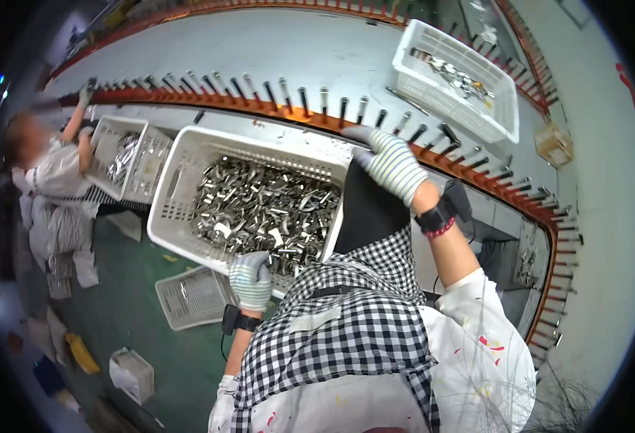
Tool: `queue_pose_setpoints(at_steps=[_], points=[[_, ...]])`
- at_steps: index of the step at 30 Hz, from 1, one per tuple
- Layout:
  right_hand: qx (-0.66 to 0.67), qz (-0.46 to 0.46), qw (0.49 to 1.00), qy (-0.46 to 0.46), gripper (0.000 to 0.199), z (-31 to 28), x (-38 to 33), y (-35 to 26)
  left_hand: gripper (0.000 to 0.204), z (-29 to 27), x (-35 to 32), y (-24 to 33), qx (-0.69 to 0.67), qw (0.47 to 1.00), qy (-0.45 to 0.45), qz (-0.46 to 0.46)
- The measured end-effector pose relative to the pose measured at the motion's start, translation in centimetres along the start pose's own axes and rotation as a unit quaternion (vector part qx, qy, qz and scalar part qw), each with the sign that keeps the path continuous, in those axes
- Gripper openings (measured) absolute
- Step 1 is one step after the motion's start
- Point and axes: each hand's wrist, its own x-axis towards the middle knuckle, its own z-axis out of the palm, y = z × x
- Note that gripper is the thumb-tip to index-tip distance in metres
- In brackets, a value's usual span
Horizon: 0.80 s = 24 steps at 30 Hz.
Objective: Picking up individual metal components from a basket and precisely mounting them onto the hooks of a moving production line conveyor.
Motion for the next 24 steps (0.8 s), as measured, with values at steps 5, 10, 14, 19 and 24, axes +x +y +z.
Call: queue_pose_setpoints(at_steps=[5, 10, 14, 19, 24], points=[[-0.315, 0.172, 0.921, 0.154, 0.052, -9.4, -1.0, 12.9, 0.022, 1.2, 0.3, 1.1, -0.024, 0.999, -0.020, 0.016], [-0.207, 0.320, 0.916, -0.124, 0.042, -8.9, 3.1, 15.5, 0.022, 1.5, -1.6, 0.2, -0.012, 1.000, -0.028, 0.004], [-0.350, 0.155, 0.923, -0.041, 0.028, -4.5, 2.8, 9.4, 0.026, 1.6, -1.8, -0.5, -0.010, 1.000, -0.027, -0.006], [-0.353, 0.126, 0.903, 0.210, 0.040, -9.7, -3.8, 13.9, 0.023, 1.0, -1.7, -0.2, 0.028, 1.000, -0.005, 0.006], [0.045, 0.488, 0.863, 0.121, 0.040, -15.5, -4.7, 16.9, 0.018, 1.4, -0.7, 0.6, 0.012, 1.000, 0.004, 0.002]])
